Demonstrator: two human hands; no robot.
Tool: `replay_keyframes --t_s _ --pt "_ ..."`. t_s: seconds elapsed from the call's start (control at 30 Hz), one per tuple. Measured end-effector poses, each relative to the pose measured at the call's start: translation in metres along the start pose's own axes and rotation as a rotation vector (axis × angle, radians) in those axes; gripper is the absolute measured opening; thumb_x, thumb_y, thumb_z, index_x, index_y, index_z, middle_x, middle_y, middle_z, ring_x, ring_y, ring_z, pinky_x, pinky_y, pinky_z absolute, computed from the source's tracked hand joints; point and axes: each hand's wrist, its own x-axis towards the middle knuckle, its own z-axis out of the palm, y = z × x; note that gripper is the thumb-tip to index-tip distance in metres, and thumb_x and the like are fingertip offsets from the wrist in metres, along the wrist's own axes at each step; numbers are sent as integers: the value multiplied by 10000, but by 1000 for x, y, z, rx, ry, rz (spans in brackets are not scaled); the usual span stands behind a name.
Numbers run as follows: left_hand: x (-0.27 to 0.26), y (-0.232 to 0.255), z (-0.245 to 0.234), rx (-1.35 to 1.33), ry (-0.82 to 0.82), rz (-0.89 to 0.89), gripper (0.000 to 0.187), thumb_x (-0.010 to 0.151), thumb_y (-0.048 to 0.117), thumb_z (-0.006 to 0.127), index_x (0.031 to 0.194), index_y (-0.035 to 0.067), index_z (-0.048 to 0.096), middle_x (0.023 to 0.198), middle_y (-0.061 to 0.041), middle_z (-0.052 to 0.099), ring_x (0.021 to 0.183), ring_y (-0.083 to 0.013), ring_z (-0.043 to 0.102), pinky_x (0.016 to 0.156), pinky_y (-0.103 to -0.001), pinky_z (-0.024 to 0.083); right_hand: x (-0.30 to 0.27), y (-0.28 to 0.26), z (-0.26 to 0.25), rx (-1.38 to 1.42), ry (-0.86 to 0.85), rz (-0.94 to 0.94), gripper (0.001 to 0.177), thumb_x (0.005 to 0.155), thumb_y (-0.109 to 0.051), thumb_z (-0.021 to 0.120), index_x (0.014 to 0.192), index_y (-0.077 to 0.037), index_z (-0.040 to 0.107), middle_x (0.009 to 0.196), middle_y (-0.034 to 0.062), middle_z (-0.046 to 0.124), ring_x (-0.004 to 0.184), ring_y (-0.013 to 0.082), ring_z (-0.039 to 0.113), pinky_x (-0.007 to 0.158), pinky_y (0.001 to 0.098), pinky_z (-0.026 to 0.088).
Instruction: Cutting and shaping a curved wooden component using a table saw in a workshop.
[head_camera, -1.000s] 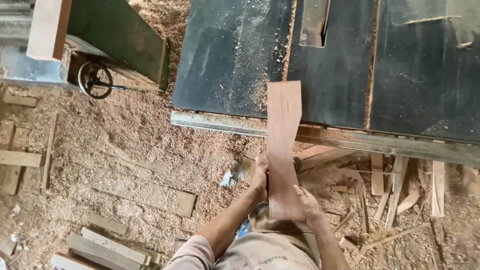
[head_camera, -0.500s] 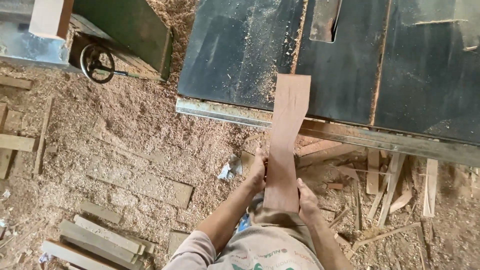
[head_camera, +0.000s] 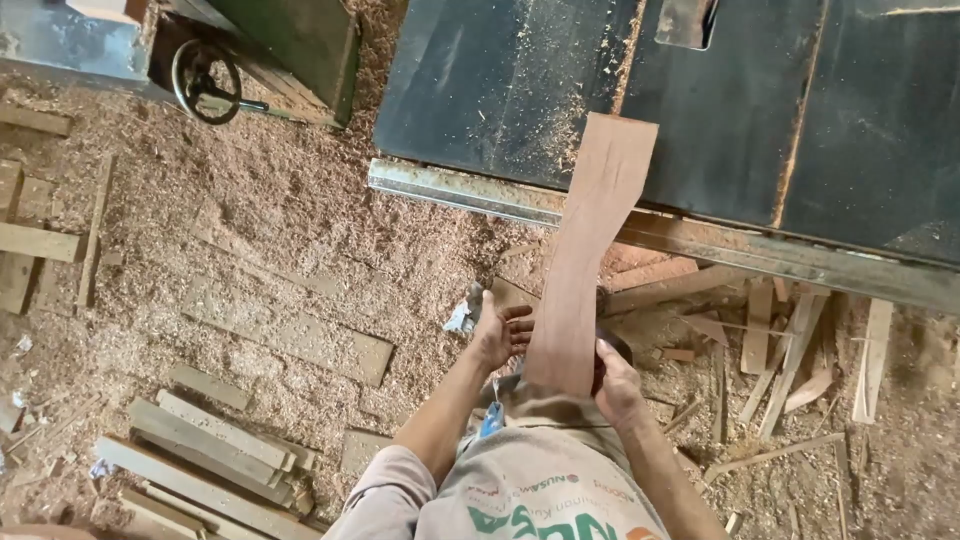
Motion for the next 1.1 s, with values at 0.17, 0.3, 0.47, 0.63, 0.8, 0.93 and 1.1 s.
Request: replay_keyframes --t_s 0.17,0.3,0.47,0.63,0.8,0.93,1.1 --pt "-37 0 10 88 -29 -28 1028 858 935 122 1291 178 665 948 -69 741 670 -219 688 494 -293 477 2 9 0 7 -19 -16 307 1017 -285 604 1214 -73 704 1186 187 712 1021 350 691 937 529 563" --pt "-98 22 59 175 -8 -16 870 805 951 371 1135 212 690 707 63 478 535 -132 398 486 -248 350 -30 -8 44 2 -52 7 313 1011 -301 604 1213 -89 714 1188 162 724 1021 322 692 948 518 555" --pt "-122 17 75 948 343 322 738 894 806 488 1150 159 735 1128 -150 746 1158 -350 680 999 -430 548 7 11 9 -917 -68 -197 644 1007 -532 604 1469 -85 571 1486 200 556 1409 331 483 1214 458 363" --pt "-97 23 26 1280 441 347 780 779 942 491 1033 220 638 995 -98 751 1045 -304 728 927 -393 582 -50 -82 81 -1300 12 -803 832 872 -510 724 1514 -47 467 1423 242 540 1355 396 512 1156 482 402" --pt "-149 68 -1 1560 366 488 621 818 734 670 998 142 609 958 -199 730 1000 -399 720 862 -502 576 -72 -174 103 -1560 368 -1649 1025 634 -525 872 1487 -71 529 1444 215 482 1357 456 450 1151 593 302" --pt "-152 103 7 1901 117 900 583 747 638 782 930 110 614 867 -168 711 877 -397 723 758 -520 590 -101 -218 84 -1987 117 -1068 901 705 -635 732 1474 -227 501 1482 89 503 1455 334 391 1209 630 216" --pt "-147 163 100 2291 -180 665 426 894 653 662 963 233 630 729 66 605 575 -86 541 560 -220 495 -119 -180 34 -1823 -9 42 397 1002 -587 390 1346 -470 552 1259 -106 709 1041 107 716 676 191 578"
